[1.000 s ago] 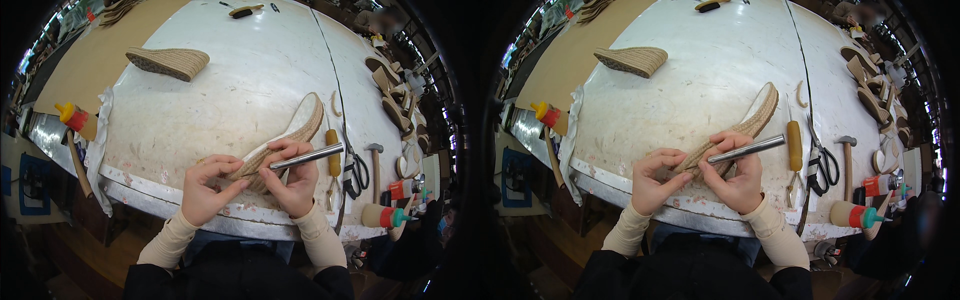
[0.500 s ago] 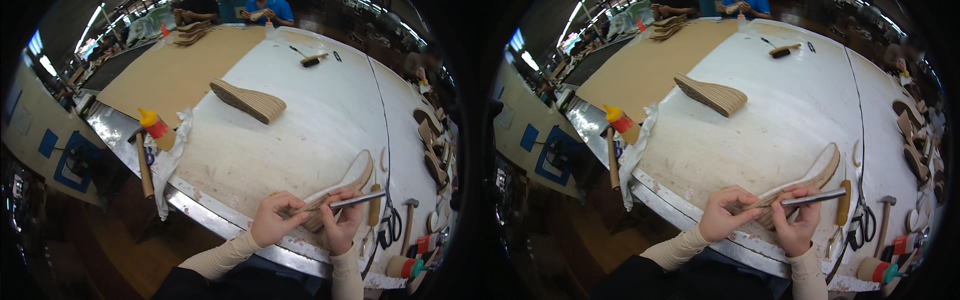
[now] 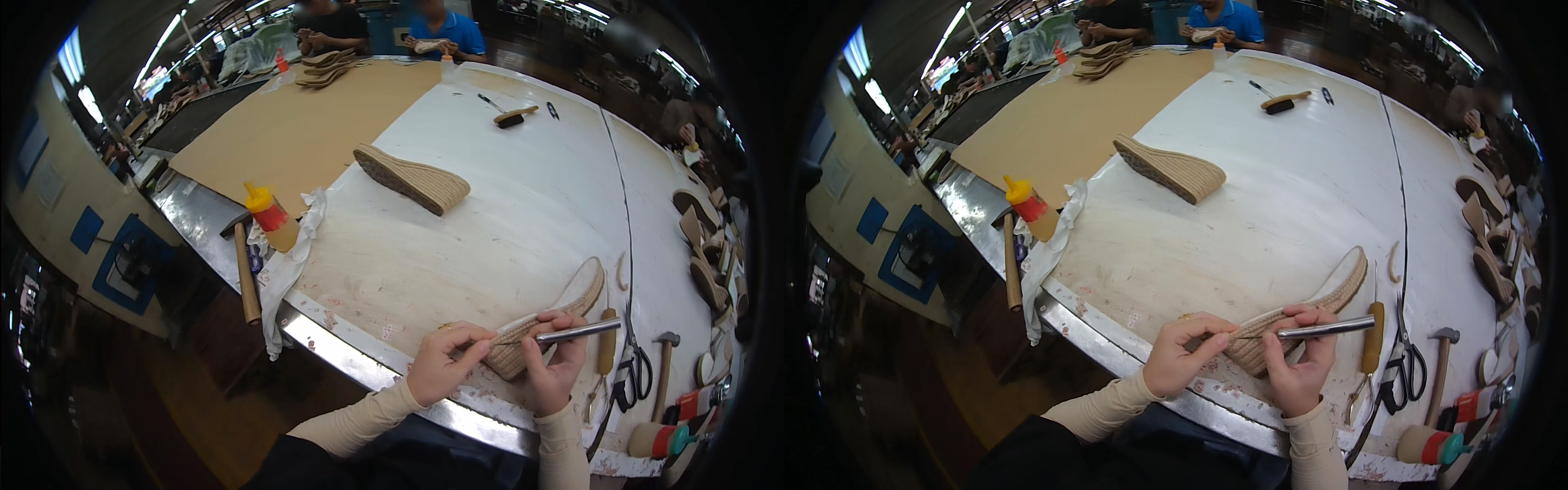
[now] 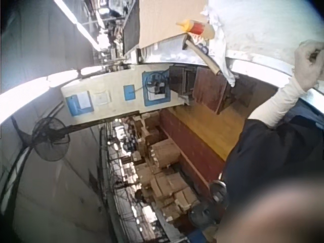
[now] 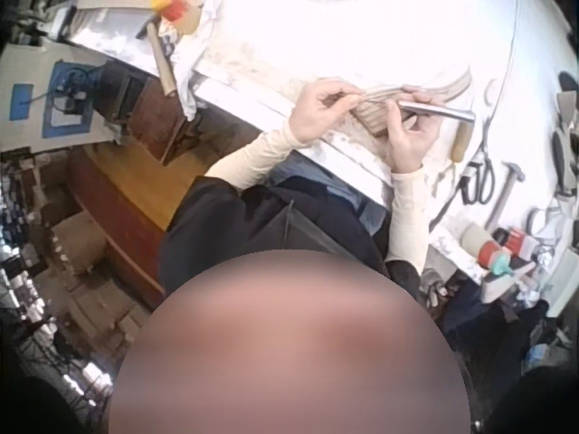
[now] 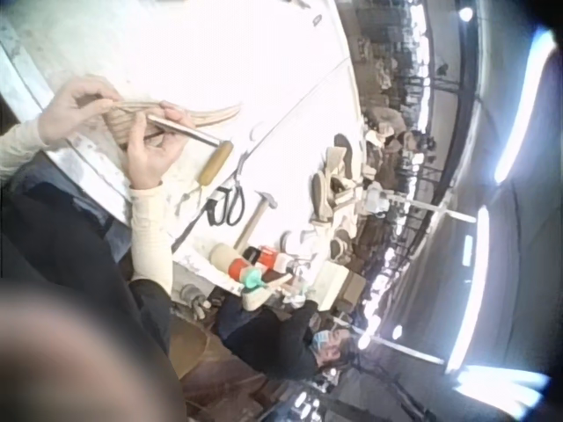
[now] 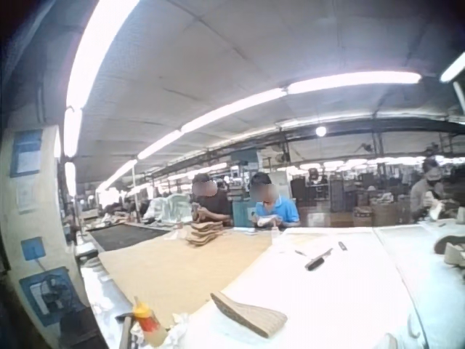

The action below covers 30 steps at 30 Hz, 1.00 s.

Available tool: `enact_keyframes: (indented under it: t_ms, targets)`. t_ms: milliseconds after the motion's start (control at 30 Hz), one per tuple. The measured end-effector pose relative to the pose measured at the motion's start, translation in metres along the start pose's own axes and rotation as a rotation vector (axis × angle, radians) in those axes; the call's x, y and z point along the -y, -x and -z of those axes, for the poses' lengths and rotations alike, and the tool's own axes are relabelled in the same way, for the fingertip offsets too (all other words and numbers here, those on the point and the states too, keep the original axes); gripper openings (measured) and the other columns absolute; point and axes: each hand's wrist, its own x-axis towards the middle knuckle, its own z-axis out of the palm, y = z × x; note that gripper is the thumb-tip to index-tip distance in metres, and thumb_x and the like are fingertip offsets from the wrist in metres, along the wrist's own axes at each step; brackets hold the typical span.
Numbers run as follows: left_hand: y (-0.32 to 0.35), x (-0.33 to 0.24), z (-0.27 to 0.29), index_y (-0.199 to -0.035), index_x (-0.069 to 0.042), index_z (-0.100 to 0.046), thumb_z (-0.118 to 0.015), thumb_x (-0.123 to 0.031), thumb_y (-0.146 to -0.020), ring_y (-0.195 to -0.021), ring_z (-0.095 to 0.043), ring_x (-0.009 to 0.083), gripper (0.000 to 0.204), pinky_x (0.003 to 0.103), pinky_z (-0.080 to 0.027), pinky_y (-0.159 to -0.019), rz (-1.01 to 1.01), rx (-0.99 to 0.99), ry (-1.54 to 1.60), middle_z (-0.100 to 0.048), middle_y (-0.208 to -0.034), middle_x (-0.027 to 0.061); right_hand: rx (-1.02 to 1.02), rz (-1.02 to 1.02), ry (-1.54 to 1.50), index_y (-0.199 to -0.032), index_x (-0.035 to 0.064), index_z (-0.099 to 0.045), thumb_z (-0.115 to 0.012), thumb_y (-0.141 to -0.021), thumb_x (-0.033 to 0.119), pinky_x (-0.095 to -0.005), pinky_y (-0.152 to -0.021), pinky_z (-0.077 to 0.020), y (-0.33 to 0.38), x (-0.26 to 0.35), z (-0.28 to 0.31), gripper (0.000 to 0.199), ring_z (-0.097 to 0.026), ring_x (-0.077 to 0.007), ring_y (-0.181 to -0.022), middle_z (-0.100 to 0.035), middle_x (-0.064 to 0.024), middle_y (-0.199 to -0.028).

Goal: The person wraps a woven cord around a wedge shoe heel using a metal tool to tuck and secure the cord. They apply glue to the cord and heel, then continue wrapping and pressing the cord into place.

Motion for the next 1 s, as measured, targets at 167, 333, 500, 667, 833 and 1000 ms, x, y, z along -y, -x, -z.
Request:
enact_keyframes:
  t_ms: [167,333,500,667,833,1000]
  targets:
    - [-0.003,0.0,0.013,-0.099,0.003,-0.068,-0.063,-0.009,-0.092,-0.085,-0.062,0.0119,0.015,0.026,-0.049,-0.076,0.039,-0.097,0.026,-0.068,-0.091,0.0075,-0.068,-0.002,-0.238,-0.11,0.005,-0.039,-0.064,-0.079,-0.006,-0.0358,-0.093,-0.041,-0.002,0.001,0.014,0.042,-0.057,-0.0205,-0.096,-0.06,-0.0079,-0.083]
    - [-0.01,-0.016,0.029,-0.087,0.0,-0.068,-0.071,-0.006,-0.084,-0.083,-0.064,0.0153,0.007,0.028,-0.049,-0.077,-0.217,-0.03,-0.291,-0.068,-0.088,0.0084,-0.097,0.015,-0.316,-0.111,0.0042,-0.041,-0.065,-0.078,-0.007,-0.0331,-0.088,-0.0451,-0.003,0.002,0.02,0.042,-0.06,-0.0188,-0.092,-0.061,-0.0073,-0.084]
    - [-0.024,-0.031,0.02,-0.081,-0.002,-0.068,-0.075,-0.004,-0.076,-0.081,-0.065,0.0207,0.009,0.03,-0.05,-0.075,-0.295,0.114,-0.472,-0.067,-0.086,0.0098,-0.091,-0.007,-0.297,-0.108,0.0031,-0.044,-0.064,-0.076,-0.009,-0.0295,-0.086,-0.0463,0.0,0.0,0.016,0.04,-0.059,-0.0136,-0.088,-0.061,-0.0063,-0.085]
    - [-0.033,-0.04,0.015,-0.081,-0.003,-0.067,-0.075,-0.005,-0.074,-0.081,-0.064,0.0247,0.011,0.033,-0.05,-0.073,-0.404,0.187,-0.666,-0.066,-0.085,0.0093,-0.081,-0.004,-0.299,-0.108,0.0023,-0.045,-0.065,-0.076,-0.008,-0.0277,-0.084,-0.0468,0.0,-0.001,0.017,0.039,-0.058,-0.0113,-0.085,-0.061,-0.0056,-0.086]
    - [-0.038,-0.048,0.012,-0.082,-0.004,-0.064,-0.073,-0.005,-0.075,-0.082,-0.06,0.0281,0.011,0.037,-0.047,-0.073,-0.454,0.28,-0.813,-0.061,-0.083,0.0087,-0.084,0.011,-0.267,-0.109,0.0016,-0.045,-0.065,-0.077,-0.006,-0.0274,-0.083,-0.0473,0.0,-0.005,0.018,0.038,-0.058,-0.0106,-0.083,-0.06,-0.0045,-0.087]
    - [-0.038,-0.049,0.008,-0.087,-0.004,-0.059,-0.068,-0.004,-0.079,-0.079,-0.057,0.0307,0.012,0.041,-0.044,-0.069,-0.503,0.341,-0.986,-0.058,-0.079,0.0094,-0.063,0.015,-0.244,-0.108,0.0014,-0.046,-0.065,-0.077,-0.004,-0.0268,-0.082,-0.0476,0.0,-0.008,0.018,0.037,-0.057,-0.0096,-0.083,-0.06,-0.0036,-0.087]
